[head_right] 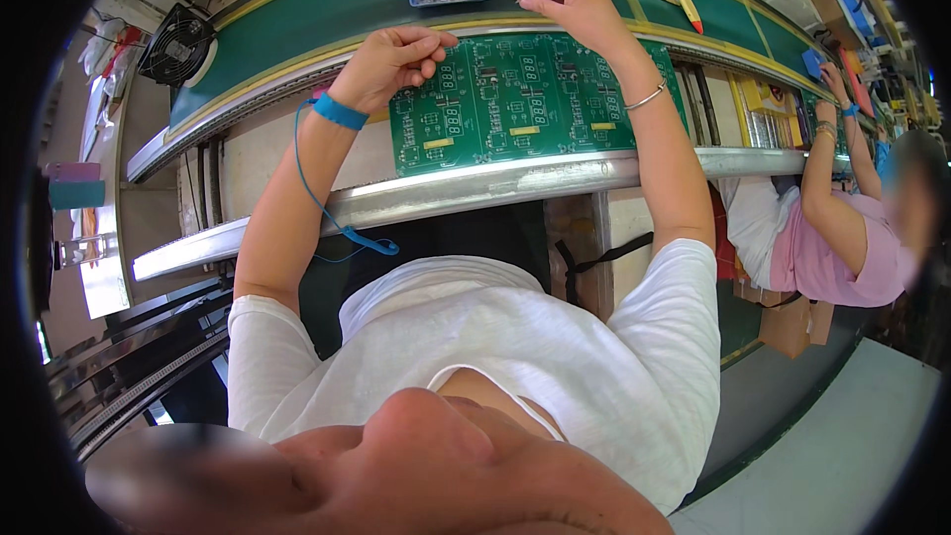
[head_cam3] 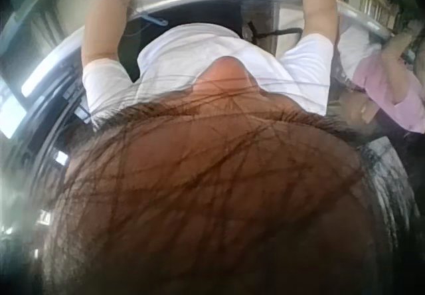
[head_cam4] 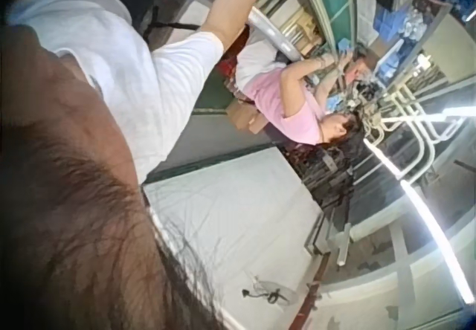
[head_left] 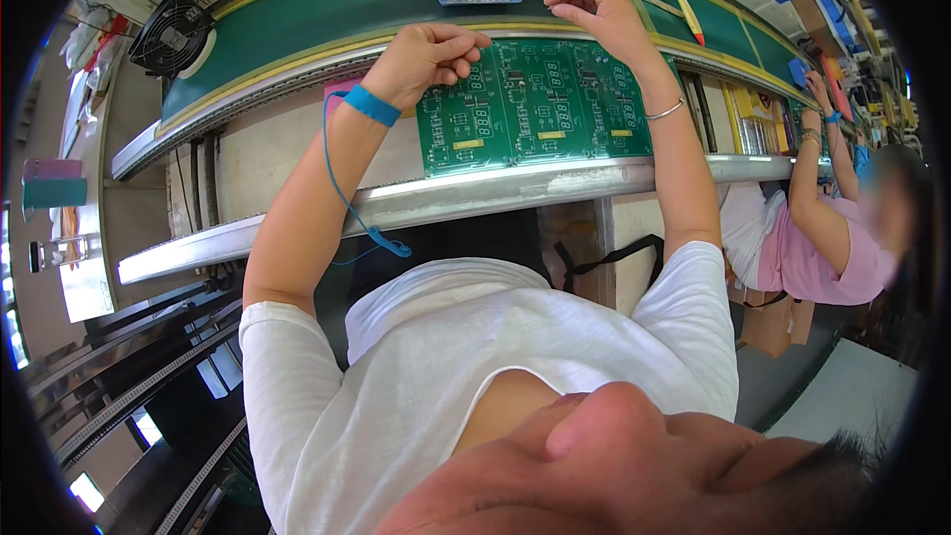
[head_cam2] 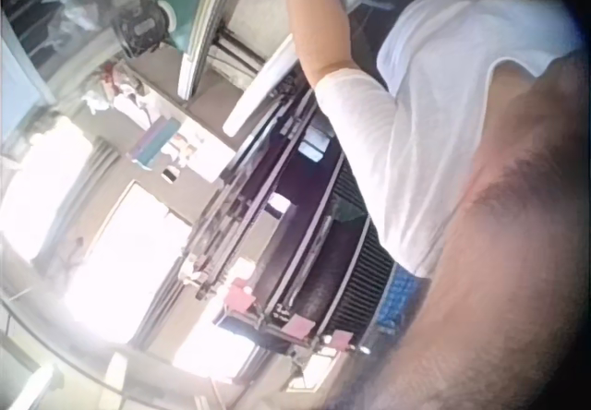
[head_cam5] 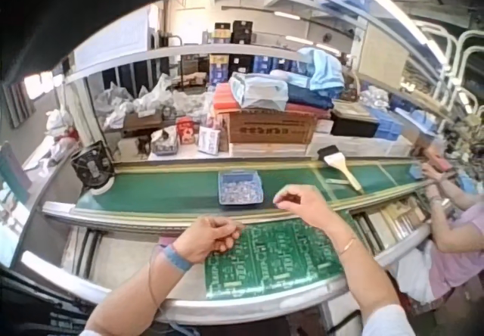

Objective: Placing small electronic components into a printed circuit board on an assembly line.

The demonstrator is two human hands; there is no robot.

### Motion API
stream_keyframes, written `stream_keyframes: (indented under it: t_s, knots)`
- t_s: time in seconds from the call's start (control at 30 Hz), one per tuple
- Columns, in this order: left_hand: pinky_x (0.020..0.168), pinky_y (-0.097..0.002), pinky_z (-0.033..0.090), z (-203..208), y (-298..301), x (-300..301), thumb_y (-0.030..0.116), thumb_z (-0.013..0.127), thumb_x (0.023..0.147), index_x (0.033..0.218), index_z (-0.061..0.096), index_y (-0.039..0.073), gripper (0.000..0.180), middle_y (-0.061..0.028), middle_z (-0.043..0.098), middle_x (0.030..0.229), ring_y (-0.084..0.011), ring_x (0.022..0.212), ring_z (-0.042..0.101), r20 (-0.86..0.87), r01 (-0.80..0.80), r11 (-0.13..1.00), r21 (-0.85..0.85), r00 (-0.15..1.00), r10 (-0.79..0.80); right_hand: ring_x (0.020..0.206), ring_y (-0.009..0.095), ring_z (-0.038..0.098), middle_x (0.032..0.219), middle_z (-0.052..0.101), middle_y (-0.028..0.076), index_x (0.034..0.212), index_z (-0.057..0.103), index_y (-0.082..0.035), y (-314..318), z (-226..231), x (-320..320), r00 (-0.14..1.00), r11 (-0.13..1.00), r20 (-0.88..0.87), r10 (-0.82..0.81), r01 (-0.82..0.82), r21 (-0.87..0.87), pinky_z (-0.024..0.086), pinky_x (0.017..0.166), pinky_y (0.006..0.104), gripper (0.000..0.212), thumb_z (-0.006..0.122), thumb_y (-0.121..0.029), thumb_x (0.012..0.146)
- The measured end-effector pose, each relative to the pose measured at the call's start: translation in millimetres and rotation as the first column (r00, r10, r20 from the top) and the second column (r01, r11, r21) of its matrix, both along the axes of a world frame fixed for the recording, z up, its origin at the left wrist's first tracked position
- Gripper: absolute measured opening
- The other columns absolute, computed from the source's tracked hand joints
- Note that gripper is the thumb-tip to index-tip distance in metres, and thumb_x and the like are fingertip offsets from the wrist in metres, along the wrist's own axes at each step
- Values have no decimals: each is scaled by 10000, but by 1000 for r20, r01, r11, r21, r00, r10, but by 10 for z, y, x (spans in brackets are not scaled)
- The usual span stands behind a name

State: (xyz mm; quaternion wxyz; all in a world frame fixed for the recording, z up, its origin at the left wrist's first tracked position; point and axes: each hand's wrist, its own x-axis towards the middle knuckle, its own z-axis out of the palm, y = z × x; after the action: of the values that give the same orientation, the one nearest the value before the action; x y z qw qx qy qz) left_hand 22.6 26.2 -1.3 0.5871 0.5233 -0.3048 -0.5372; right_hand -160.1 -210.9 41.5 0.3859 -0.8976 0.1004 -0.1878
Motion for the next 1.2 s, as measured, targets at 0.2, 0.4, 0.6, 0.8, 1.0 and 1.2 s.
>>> stream_keyframes:
  t_s: [0.2, 0.4, 0.6, 0.8, 1.0, 1.2]
  knots:
    - [658, -193, 565, 89, -99, -103, 136, 558, 1059, 1178, 652, -20, 217, -64, 712, 983, -88, 785, 683, 43, -63, 998, 26, 997, 62, 826, 176, 688, 894, 727, 74, 1019, 722, -35, -159, -37, -226, 985, 979, -171, -14, -22, -203, 549, 776, 299, 111, 686, -97, 934]
    - [688, -227, 583, 100, -282, -126, 165, 548, 1067, 1179, 583, 2, 201, -156, 734, 1078, -145, 796, 721, 204, -46, 998, -45, 978, 54, 802, 245, 693, 866, 725, 110, 955, 714, -35, -148, -112, -199, 968, 955, -248, -30, -45, -292, 548, 752, 349, 121, 699, -148, 915]
    - [662, -252, 570, 19, -187, -115, 142, 600, 1035, 1152, 613, 10, 177, -106, 726, 1017, -149, 813, 710, 188, -101, 994, -39, 976, 107, 768, 242, 668, 847, 699, 116, 955, 690, -15, -155, -254, -184, 960, 917, -270, -71, -43, -396, 530, 725, 348, 172, 711, -181, 913]
    - [651, -240, 569, -111, -195, 15, 118, 655, 1001, 1072, 666, 10, 129, -31, 666, 892, -110, 744, 654, 186, -79, 995, -54, 979, 88, 771, 246, 664, 851, 696, 110, 947, 700, -24, -127, -270, -153, 960, 919, -267, -80, -33, -393, 528, 725, 359, 169, 712, -190, 913]
    - [655, -235, 576, -111, -199, 31, 94, 668, 990, 1078, 667, 3, 126, -36, 670, 884, -108, 734, 654, 168, -97, 992, -76, 980, 109, 772, 245, 666, 849, 697, 100, 941, 702, -40, -79, -271, -162, 960, 898, -265, -89, -38, -439, 528, 719, 363, 163, 701, -202, 921]
    - [684, -240, 591, -128, -195, 53, 94, 665, 993, 1087, 664, -1, 133, -52, 683, 903, -125, 770, 679, 148, -79, 991, -106, 984, 94, 797, 278, 694, 844, 725, 77, 912, 725, -89, -97, -287, -156, 960, 874, -254, -115, -23, -484, 548, 734, 397, 159, 701, -245, 900]
